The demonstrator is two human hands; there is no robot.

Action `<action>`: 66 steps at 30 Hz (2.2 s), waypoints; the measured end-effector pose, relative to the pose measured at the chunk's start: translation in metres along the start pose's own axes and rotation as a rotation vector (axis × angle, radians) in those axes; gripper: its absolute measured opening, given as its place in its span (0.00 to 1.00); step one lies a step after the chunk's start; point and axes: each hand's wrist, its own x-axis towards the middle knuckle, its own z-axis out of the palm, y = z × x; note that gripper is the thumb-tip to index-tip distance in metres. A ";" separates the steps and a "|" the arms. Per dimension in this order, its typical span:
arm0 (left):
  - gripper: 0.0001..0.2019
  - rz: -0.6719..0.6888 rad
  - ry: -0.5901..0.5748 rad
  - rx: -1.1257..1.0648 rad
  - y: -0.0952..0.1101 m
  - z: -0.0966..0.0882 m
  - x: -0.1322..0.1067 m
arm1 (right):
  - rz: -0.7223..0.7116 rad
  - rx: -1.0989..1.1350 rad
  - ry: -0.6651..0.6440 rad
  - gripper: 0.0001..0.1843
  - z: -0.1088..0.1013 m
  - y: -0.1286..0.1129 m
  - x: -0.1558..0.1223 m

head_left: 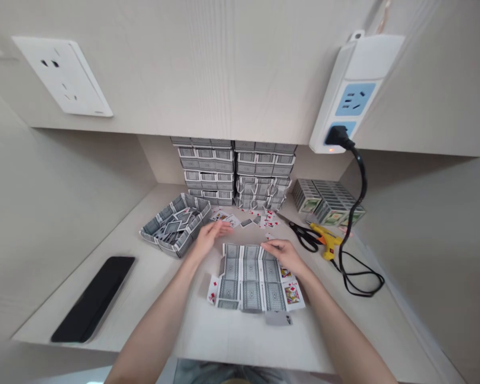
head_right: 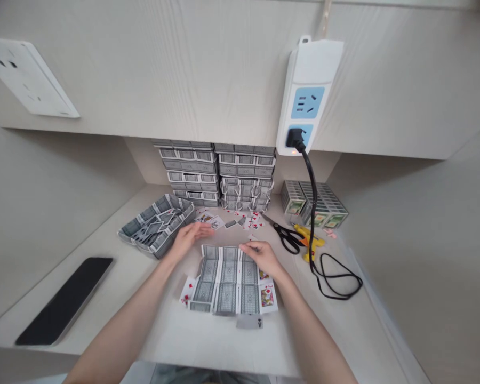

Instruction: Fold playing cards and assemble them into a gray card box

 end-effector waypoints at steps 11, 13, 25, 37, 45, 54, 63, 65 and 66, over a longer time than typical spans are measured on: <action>0.19 0.279 -0.066 0.778 -0.019 0.003 0.001 | -0.006 -0.010 -0.066 0.18 0.003 0.002 -0.001; 0.18 0.269 -0.005 0.781 -0.017 0.004 0.001 | -0.007 -0.005 -0.062 0.18 0.003 0.003 -0.001; 0.31 0.186 0.087 0.902 -0.010 0.009 0.001 | -0.023 -0.046 -0.023 0.18 0.006 0.007 0.001; 0.31 0.238 0.008 0.902 -0.018 0.009 0.001 | -0.027 -0.069 -0.023 0.18 0.006 0.005 0.001; 0.35 0.209 0.060 0.945 -0.030 0.010 0.004 | -0.040 -0.078 -0.027 0.18 0.007 0.006 0.000; 0.33 0.224 0.097 0.824 -0.035 0.008 0.007 | -0.037 -0.068 -0.020 0.19 0.008 0.005 0.001; 0.35 0.169 0.175 0.668 -0.044 0.005 0.013 | -0.026 -0.077 -0.009 0.20 0.008 0.006 0.001; 0.35 0.162 0.195 0.633 -0.045 0.004 0.013 | -0.025 -0.088 -0.007 0.20 0.008 0.007 0.001; 0.35 0.160 0.204 0.617 -0.045 0.003 0.014 | -0.025 -0.092 -0.006 0.20 0.008 0.007 0.001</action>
